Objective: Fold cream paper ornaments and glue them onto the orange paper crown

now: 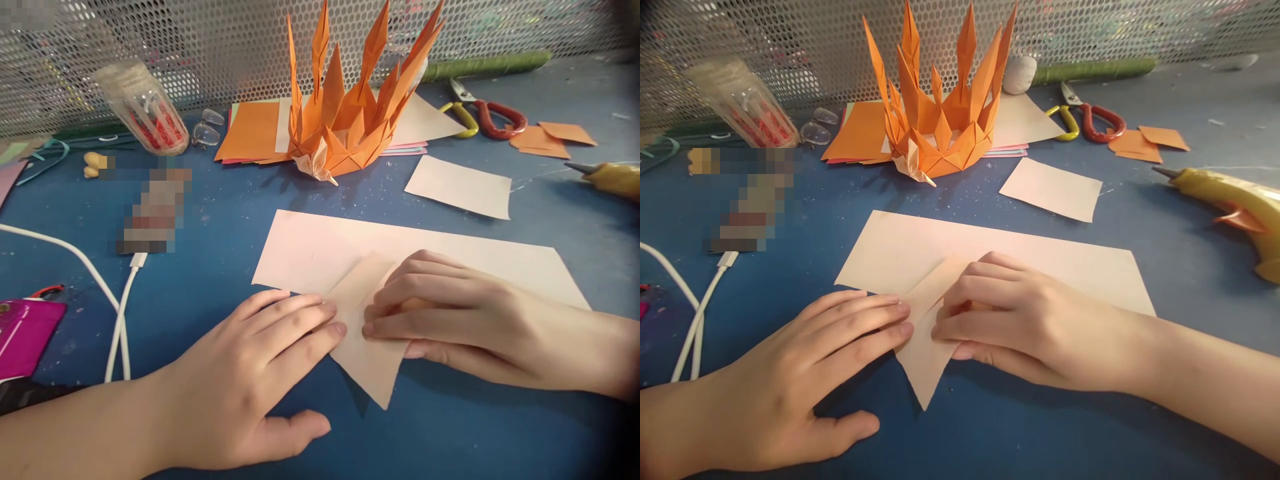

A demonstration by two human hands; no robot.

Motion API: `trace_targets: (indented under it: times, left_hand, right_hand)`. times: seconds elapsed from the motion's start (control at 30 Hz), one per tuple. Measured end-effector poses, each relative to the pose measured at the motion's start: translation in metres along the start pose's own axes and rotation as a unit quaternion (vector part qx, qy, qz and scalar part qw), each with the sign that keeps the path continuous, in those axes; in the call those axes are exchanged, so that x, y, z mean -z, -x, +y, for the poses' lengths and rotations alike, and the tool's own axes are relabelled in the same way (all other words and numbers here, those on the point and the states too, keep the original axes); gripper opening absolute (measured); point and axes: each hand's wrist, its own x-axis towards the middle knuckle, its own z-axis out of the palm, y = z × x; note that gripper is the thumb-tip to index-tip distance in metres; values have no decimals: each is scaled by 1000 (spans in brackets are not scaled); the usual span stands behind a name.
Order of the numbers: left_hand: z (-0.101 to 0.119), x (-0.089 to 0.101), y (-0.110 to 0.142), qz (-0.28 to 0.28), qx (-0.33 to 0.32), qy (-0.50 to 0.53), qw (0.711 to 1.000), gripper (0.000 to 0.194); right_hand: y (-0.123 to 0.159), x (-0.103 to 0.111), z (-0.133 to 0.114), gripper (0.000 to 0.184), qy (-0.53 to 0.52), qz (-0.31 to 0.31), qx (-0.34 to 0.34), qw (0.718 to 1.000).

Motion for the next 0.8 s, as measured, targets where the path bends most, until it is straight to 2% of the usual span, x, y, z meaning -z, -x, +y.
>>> trace_targets:
  times: [0.2,0.3,0.5,0.6,0.7,0.8]
  left_hand:
    - [0,1,1,-21,1,-8,1000,46]
    - [-1,2,1,-39,7,0,999,46]
    - [0,3,0,-39,14,8,999,46]
    - [0,3,1,-21,-11,8,1000,37]
    - [1,4,1,-5,-46,-8,999,32]
    - [1,8,-1,-19,-64,-28,997,39]
  right_hand:
    - [0,-3,0,16,23,28,46,998]
    - [0,-3,-1,13,27,13,53,998]
    - [-2,3,-1,15,17,-12,33,999]
    - [-3,6,2,14,-30,-27,24,999]
    - [-4,3,5,15,-73,1,-20,997]
    - [-4,-2,4,16,-93,24,-65,993]
